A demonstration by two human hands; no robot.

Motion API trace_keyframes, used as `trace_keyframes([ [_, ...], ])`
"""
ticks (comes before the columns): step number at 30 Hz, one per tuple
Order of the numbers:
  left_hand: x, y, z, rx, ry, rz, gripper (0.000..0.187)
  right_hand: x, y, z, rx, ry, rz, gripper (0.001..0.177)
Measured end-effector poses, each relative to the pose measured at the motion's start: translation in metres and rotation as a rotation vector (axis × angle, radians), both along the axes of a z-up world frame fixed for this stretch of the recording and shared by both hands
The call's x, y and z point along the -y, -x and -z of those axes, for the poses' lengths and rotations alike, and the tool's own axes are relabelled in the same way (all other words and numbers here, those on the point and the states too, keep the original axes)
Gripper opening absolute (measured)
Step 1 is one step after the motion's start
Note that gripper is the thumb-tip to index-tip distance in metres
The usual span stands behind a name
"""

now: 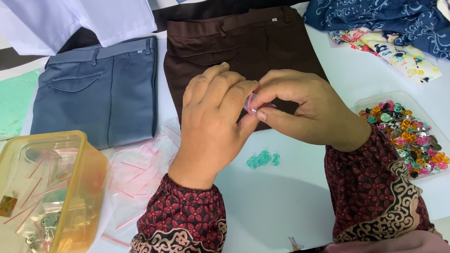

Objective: The person is sorting small teal buttons and placing them into small plastic zip-lock bags on a white table.

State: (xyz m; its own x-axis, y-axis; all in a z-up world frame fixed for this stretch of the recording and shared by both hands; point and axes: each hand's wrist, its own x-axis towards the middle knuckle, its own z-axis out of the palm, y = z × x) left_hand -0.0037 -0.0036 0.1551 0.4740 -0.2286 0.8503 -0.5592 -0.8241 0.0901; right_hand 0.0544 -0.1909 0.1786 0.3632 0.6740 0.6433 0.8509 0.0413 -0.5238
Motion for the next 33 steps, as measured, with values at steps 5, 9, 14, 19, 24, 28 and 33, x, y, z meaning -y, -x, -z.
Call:
trace_keyframes([
  [5, -0.003, 0.0, -0.001, -0.002, -0.003, -0.005, 0.024, 0.002, 0.0, -0.001, 0.025, 0.035, -0.003, 0.015],
  [9, -0.002, 0.001, -0.003, -0.008, -0.011, -0.009, 0.025, 0.003, -0.001, 0.001, 0.093, 0.002, -0.017, 0.014],
  [14, -0.001, 0.003, -0.004, -0.014, -0.008, -0.028, 0.034, -0.003, 0.003, 0.0, 0.146, -0.066, 0.081, 0.013],
  [19, 0.001, 0.009, -0.006, 0.008, 0.072, -0.075, 0.047, 0.001, -0.001, 0.0, 0.123, -0.127, 0.177, 0.008],
  [24, 0.007, 0.012, -0.012, -0.027, 0.236, 0.183, 0.017, 0.0, -0.003, 0.006, 0.102, -0.181, 0.25, 0.009],
  [28, 0.008, 0.002, -0.001, -0.107, 0.329, 0.266, 0.017, -0.003, -0.006, 0.01, 0.107, -0.155, 0.199, 0.008],
  [33, 0.007, -0.008, 0.012, -0.139, 0.562, 0.291, 0.02, -0.007, -0.009, 0.012, 0.031, -0.229, 0.071, 0.01],
])
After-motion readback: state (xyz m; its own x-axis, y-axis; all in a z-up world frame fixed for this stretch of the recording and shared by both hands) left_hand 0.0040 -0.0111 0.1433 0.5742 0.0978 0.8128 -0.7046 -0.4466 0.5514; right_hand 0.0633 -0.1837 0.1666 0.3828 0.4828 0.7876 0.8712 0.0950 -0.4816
